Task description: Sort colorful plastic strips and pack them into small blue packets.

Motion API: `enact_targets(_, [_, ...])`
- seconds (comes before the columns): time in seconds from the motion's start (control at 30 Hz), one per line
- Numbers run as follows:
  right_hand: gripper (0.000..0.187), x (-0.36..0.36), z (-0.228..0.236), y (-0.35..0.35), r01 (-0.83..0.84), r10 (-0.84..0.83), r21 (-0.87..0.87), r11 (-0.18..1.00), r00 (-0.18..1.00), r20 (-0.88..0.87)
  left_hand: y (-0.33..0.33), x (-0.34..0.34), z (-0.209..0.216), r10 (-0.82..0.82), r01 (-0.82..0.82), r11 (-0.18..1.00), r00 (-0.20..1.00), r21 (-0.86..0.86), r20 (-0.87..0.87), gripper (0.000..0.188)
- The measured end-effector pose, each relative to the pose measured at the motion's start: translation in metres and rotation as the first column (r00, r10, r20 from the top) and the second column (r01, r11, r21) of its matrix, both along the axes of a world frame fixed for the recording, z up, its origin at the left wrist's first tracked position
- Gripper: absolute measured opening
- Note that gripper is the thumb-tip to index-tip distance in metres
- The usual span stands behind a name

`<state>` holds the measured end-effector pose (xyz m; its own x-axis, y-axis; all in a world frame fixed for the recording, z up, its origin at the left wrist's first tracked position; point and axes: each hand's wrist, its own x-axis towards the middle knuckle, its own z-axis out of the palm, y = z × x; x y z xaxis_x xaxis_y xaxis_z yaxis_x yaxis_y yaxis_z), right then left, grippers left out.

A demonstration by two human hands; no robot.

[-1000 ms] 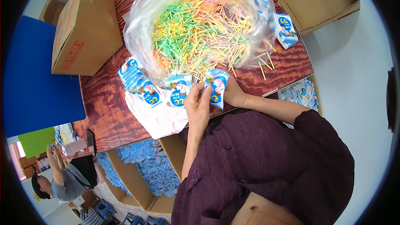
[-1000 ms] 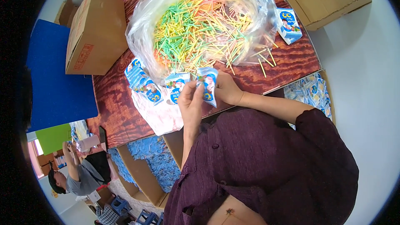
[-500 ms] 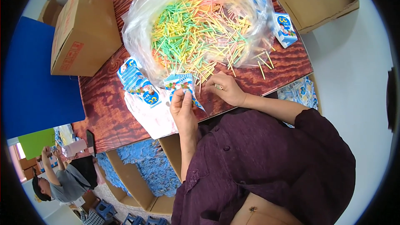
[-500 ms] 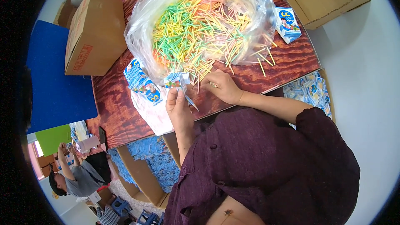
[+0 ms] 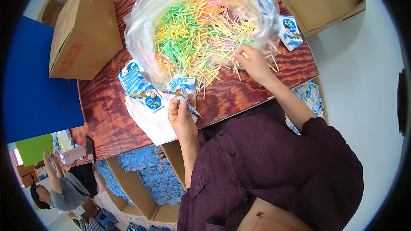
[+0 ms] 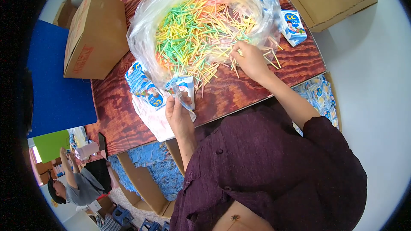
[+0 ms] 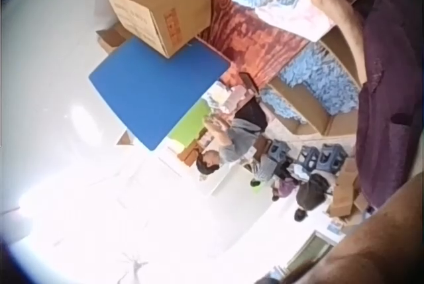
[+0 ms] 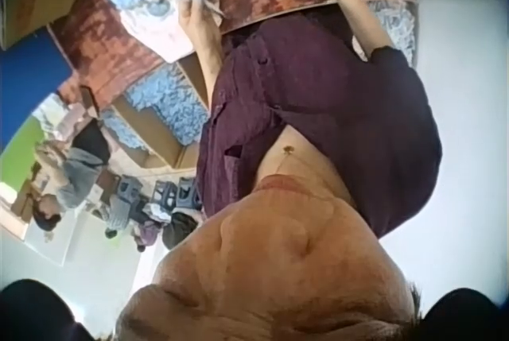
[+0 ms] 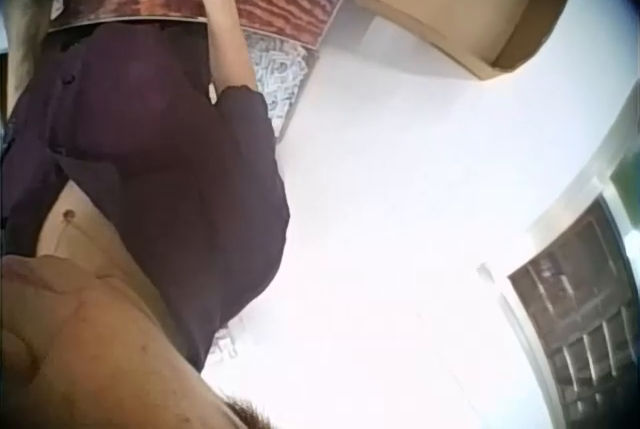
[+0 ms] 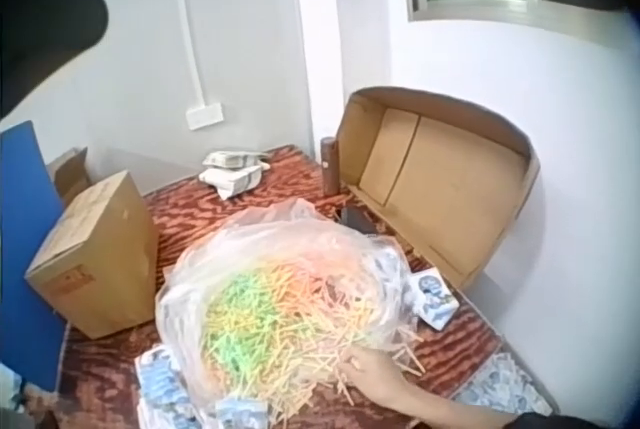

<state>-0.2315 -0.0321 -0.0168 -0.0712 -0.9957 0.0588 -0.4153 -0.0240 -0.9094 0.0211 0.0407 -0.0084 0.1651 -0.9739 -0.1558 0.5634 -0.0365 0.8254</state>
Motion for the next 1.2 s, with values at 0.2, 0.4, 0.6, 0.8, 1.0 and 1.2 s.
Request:
enact_targets(0.2, [0.021,0.015,-0.001,-0.023,0.073,-0.089,-0.051,0.996,0.812,-0.576,-0.002,-0.007,0.008,-0.022,0.022,0.999,1.000,-0.031,-0.014,0.008])
enact_targets(0.4, [0.008,-0.014,0.012,-0.030,-0.310,0.098,0.443,0.841,0.893,0.439,0.005,0.003,0.005,0.010,-0.010,1.000,1.000,-0.011,0.015,0.008])
enact_targets(0.6, [0.013,0.019,0.002,-0.010,-0.716,-0.076,0.154,0.681,0.139,0.987,0.003,-0.003,-0.006,-0.007,0.007,1.000,1.000,-0.001,0.010,0.010])
enact_targets(0.8, [0.011,0.059,-0.011,0.015,-0.309,0.062,0.123,0.943,0.526,0.849,0.004,-0.004,-0.003,-0.005,0.005,1.000,1.000,0.018,0.013,0.010])
enact_targets(1.0, [0.011,0.061,-0.017,0.036,-0.273,0.301,-0.127,0.954,0.884,0.358,0.007,-0.003,0.001,-0.007,0.007,1.000,1.000,0.006,-0.005,0.010])
enact_targets(1.2, [0.010,0.056,-0.024,0.039,-0.344,0.380,-0.195,0.918,0.904,0.194,0.006,-0.004,0.002,-0.008,0.008,1.000,1.000,0.009,-0.012,0.010])
